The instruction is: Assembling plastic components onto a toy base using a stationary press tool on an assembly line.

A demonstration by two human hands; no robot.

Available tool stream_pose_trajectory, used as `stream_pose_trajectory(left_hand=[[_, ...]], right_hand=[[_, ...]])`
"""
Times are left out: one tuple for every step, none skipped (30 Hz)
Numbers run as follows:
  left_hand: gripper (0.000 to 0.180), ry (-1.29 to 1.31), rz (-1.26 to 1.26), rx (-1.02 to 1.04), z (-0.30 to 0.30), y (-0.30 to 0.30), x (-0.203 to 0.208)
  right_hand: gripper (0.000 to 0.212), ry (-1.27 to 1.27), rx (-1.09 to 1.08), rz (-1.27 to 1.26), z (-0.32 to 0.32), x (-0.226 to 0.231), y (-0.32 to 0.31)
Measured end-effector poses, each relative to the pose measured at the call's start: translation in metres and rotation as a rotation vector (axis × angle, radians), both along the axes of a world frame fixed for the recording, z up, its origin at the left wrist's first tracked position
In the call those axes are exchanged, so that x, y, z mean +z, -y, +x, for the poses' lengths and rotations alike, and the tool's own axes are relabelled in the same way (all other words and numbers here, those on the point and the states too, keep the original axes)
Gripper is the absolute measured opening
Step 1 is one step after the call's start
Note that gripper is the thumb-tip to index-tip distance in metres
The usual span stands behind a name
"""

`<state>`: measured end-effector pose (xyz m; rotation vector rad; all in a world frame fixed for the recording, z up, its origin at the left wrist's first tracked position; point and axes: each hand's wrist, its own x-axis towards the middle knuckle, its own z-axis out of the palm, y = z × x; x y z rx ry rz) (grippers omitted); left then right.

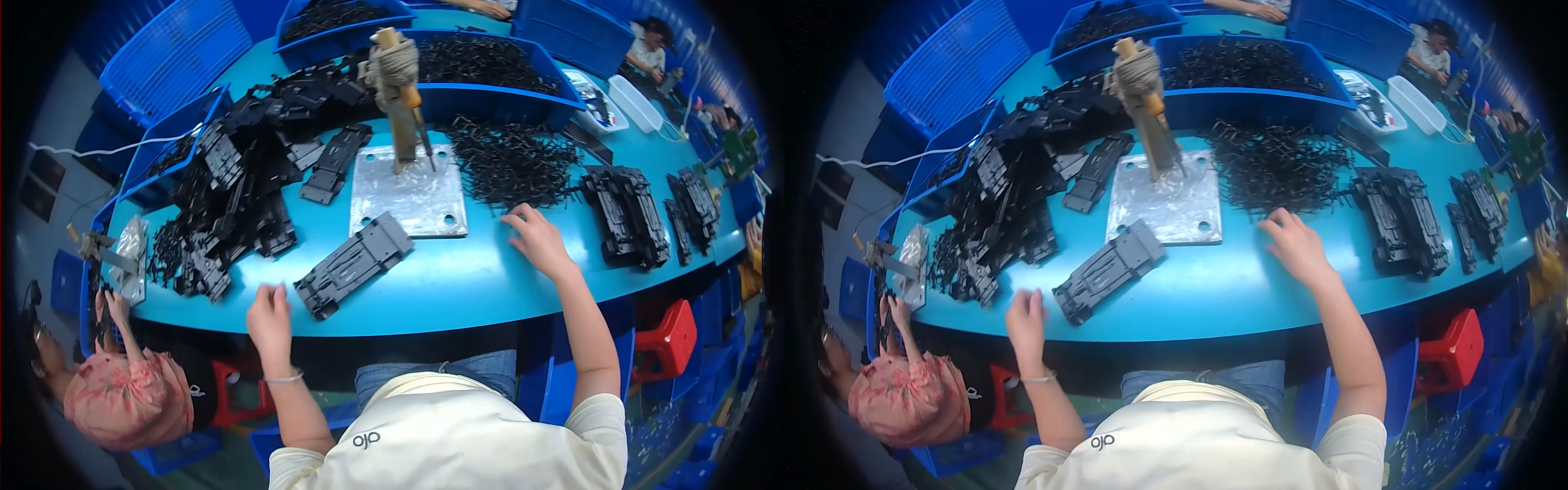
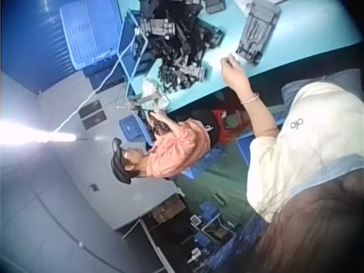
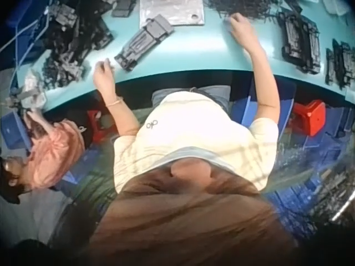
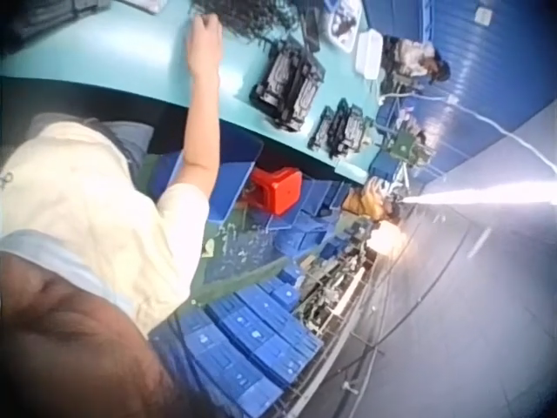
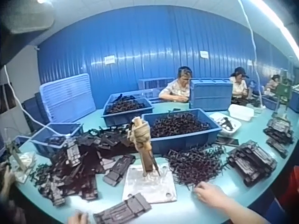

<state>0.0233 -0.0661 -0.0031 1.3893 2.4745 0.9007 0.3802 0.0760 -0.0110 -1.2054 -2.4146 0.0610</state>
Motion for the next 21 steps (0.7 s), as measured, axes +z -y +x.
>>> stream_pose_trajectory(left_hand=[[0.011,0.129,0.209,-0.023,0.008,-0.012,-0.001],[0.01,0.159,0.258,-0.104,0.017,-0.025,0.0],[0.016,0.192,0.298,-0.247,0.031,-0.038,0.001],[0.026,0.096,0.221,-0.4,0.043,-0.05,0.0],[0.036,0.049,0.193,-0.493,0.052,-0.056,-0.004],[0.05,-0.042,0.133,-0.572,0.052,-0.061,-0.015],[0.055,-0.11,0.067,-0.543,0.058,-0.062,-0.016],[0.061,-0.177,0.0,-0.511,0.061,-0.063,-0.015],[0.068,-0.132,-0.134,-0.432,0.06,-0.064,-0.012],[0.068,-0.131,-0.13,-0.431,0.059,-0.063,-0.009],[0.068,-0.011,-0.086,-0.385,0.057,-0.06,-0.007],[0.068,0.109,-0.041,-0.337,0.054,-0.056,-0.005],[0.061,0.331,-0.007,-0.355,0.05,-0.052,-0.003],[0.056,0.744,0.057,-0.37,0.046,-0.046,-0.002],[0.051,1.157,0.126,-0.379,0.044,-0.039,-0.001],[0.039,1.293,0.178,-0.424,0.041,-0.03,0.003],[0.035,1.435,0.217,-0.42,0.04,-0.023,0.0],[0.031,1.578,0.255,-0.416,0.039,-0.016,-0.004],[0.025,1.639,0.246,-0.42,0.041,-0.011,-0.005],[0.025,1.701,0.23,-0.402,0.043,-0.007,-0.01],[0.026,1.763,0.211,-0.386,0.046,-0.005,-0.014]], right_hand=[[0.02,-0.013,-0.012,0.01,0.002,-0.009,-0.002],[0.02,-0.014,0.008,0.011,0.003,-0.012,-0.003],[0.018,0.07,-0.018,-0.013,0.004,-0.014,-0.003],[0.016,0.156,-0.049,-0.036,0.006,-0.015,-0.002],[0.013,0.06,-0.009,-0.104,0.002,-0.009,0.0],[0.014,-0.059,-0.001,-0.164,-0.004,-0.002,0.004],[0.016,-0.172,-0.011,-0.223,-0.004,0.004,0.007],[0.018,-0.174,-0.056,-0.112,-0.003,0.006,0.007],[0.018,-0.178,-0.04,-0.106,-0.005,0.004,0.004],[0.018,-0.073,-0.099,0.019,-0.003,0.003,0.005],[0.019,0.032,-0.157,0.143,0.0,0.001,0.005],[0.017,0.042,-0.205,0.037,0.003,-0.006,0.004],[0.017,0.042,-0.196,0.042,0.006,-0.004,0.003],[0.017,0.042,-0.163,-0.045,0.007,0.001,0.003],[0.016,0.043,-0.13,-0.131,0.009,0.006,0.002],[0.013,-0.089,-0.058,-0.152,0.01,0.011,0.0],[0.013,-0.151,-0.053,-0.166,0.011,0.018,-0.002],[0.013,-0.214,-0.05,-0.181,0.013,0.023,-0.005],[0.017,-0.301,-0.095,-0.19,0.016,0.026,-0.008],[0.02,-0.316,-0.156,-0.107,0.014,0.028,-0.008],[0.023,-0.331,-0.219,-0.025,0.013,0.03,-0.006]])
